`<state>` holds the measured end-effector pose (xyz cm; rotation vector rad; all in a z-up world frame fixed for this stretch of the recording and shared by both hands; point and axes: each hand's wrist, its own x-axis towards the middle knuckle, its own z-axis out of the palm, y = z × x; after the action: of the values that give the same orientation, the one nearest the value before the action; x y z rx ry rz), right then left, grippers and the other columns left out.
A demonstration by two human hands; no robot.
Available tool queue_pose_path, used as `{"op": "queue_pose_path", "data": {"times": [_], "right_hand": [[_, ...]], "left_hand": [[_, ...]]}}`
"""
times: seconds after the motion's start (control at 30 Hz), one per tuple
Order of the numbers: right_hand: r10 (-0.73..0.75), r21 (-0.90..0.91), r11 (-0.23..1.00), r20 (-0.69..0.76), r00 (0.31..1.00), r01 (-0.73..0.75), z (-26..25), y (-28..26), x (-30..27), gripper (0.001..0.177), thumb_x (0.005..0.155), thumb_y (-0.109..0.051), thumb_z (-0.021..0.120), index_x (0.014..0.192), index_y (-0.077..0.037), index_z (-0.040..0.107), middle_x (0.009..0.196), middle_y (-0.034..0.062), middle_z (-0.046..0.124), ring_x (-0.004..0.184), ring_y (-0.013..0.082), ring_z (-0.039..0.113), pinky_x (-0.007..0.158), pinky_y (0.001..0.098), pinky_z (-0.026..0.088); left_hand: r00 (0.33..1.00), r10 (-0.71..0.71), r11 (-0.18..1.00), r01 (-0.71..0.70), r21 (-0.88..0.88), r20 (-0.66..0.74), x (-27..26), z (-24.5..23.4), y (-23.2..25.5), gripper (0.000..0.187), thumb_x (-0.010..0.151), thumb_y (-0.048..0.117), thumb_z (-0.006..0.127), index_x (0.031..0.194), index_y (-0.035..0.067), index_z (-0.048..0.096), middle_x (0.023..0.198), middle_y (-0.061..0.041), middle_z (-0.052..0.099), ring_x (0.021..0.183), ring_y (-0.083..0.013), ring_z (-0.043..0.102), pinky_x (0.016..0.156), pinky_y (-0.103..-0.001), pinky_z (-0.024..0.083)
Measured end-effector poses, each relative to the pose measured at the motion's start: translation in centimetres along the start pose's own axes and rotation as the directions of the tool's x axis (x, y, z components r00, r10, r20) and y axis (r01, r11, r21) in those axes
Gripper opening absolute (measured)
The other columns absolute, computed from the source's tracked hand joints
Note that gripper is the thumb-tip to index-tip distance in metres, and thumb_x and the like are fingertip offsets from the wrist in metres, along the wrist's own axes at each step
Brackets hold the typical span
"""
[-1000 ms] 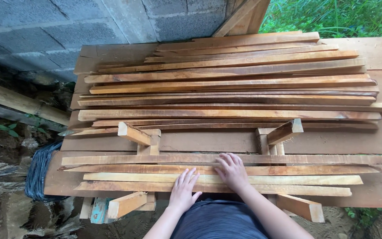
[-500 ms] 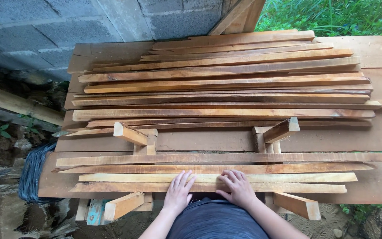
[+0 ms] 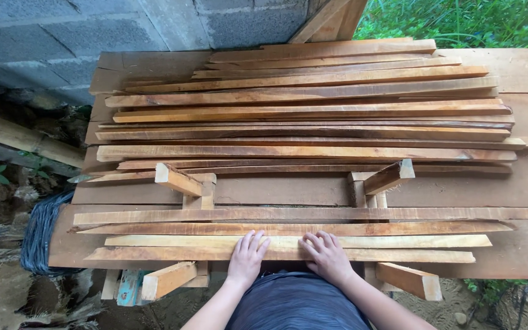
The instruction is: The person organizes a pile of wooden planks on a workbench. They untie a bundle of planks, separate them, and then stack them neatly on the bench.
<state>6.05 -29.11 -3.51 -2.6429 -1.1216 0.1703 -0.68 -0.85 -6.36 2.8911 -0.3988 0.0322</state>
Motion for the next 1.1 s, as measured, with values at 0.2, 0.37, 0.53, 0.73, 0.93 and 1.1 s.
{"op": "queue_pose_path", "data": {"times": [0.2, 0.37, 0.53, 0.73, 0.93, 1.1], "right_hand": [[0.014, 0.092, 0.996, -0.014, 1.0, -0.013, -2.5, -0.9, 0.2, 0.064, 0.07, -0.03, 0.081, 0.13, -0.015, 0.062, 0.135, 0.0061, 0.06, 0.122, 0.0336, 0.051, 0.101, 0.0483, 0.042], [0.134, 0.19, 0.973, -0.007, 0.991, -0.13, -4.8, -1.4, 0.6, 0.055, 0.076, -0.028, 0.078, 0.128, -0.014, 0.066, 0.122, 0.0049, 0.069, 0.114, 0.0271, 0.061, 0.094, 0.0427, 0.05], [0.202, 0.193, 0.964, -0.098, 0.974, -0.181, -8.6, -1.4, 4.4, 0.042, 0.081, -0.026, 0.075, 0.121, -0.015, 0.071, 0.112, 0.0044, 0.075, 0.1, 0.0238, 0.067, 0.084, 0.0405, 0.053], [0.273, 0.172, 0.949, -0.035, 0.961, -0.263, -7.0, 1.6, 9.8, 0.027, 0.091, -0.034, 0.071, 0.112, -0.018, 0.071, 0.105, 0.0025, 0.076, 0.104, 0.022, 0.068, 0.1, 0.0411, 0.047], [0.377, 0.06, 0.924, 0.022, 0.926, -0.377, -4.4, 6.1, 12.4, 0.037, 0.086, -0.035, 0.072, 0.119, -0.019, 0.071, 0.11, 0.0037, 0.074, 0.115, 0.0271, 0.061, 0.107, 0.049, 0.033], [0.322, 0.18, 0.91, 0.262, 0.91, -0.374, -2.4, 7.4, 13.0, 0.036, 0.093, -0.041, 0.071, 0.122, -0.019, 0.07, 0.115, 0.0044, 0.072, 0.117, 0.0267, 0.06, 0.113, 0.0459, 0.034]], "left_hand": [[0.983, -0.06, 0.979, 0.092, -0.18, 0.174, 2.0, -5.6, 1.0, 0.054, 0.065, 0.004, 0.076, 0.118, 0.013, 0.065, 0.147, -0.013, 0.056, 0.132, -0.0372, 0.05, 0.105, -0.048, 0.04], [0.892, -0.096, 0.933, 0.235, -0.271, 0.441, 5.7, -11.5, 1.0, 0.047, 0.08, 0.009, 0.073, 0.125, 0.014, 0.063, 0.122, -0.005, 0.067, 0.118, -0.0255, 0.062, 0.104, -0.044, 0.046], [0.86, -0.159, 0.922, 0.305, -0.239, 0.485, 8.6, -10.3, -1.8, 0.032, 0.088, 0.013, 0.071, 0.12, 0.017, 0.068, 0.118, -0.003, 0.07, 0.113, -0.0226, 0.063, 0.104, -0.044, 0.045], [0.944, -0.207, 0.938, 0.266, -0.221, 0.258, 12.8, -6.5, -5.2, 0.029, 0.089, 0.019, 0.069, 0.117, 0.021, 0.072, 0.12, 0.002, 0.073, 0.119, -0.0181, 0.065, 0.109, -0.042, 0.043], [0.898, -0.247, 0.929, 0.326, -0.173, 0.365, 15.4, -5.5, -5.0, 0.034, 0.094, 0.033, 0.069, 0.125, 0.018, 0.065, 0.122, -0.003, 0.07, 0.124, -0.0215, 0.059, 0.115, -0.043, 0.035], [0.942, -0.16, 0.963, 0.214, -0.161, 0.293, 15.3, -0.8, -6.8, 0.039, 0.092, 0.03, 0.069, 0.128, 0.016, 0.065, 0.133, -0.007, 0.063, 0.128, -0.0289, 0.05, 0.113, -0.055, 0.024]]}}
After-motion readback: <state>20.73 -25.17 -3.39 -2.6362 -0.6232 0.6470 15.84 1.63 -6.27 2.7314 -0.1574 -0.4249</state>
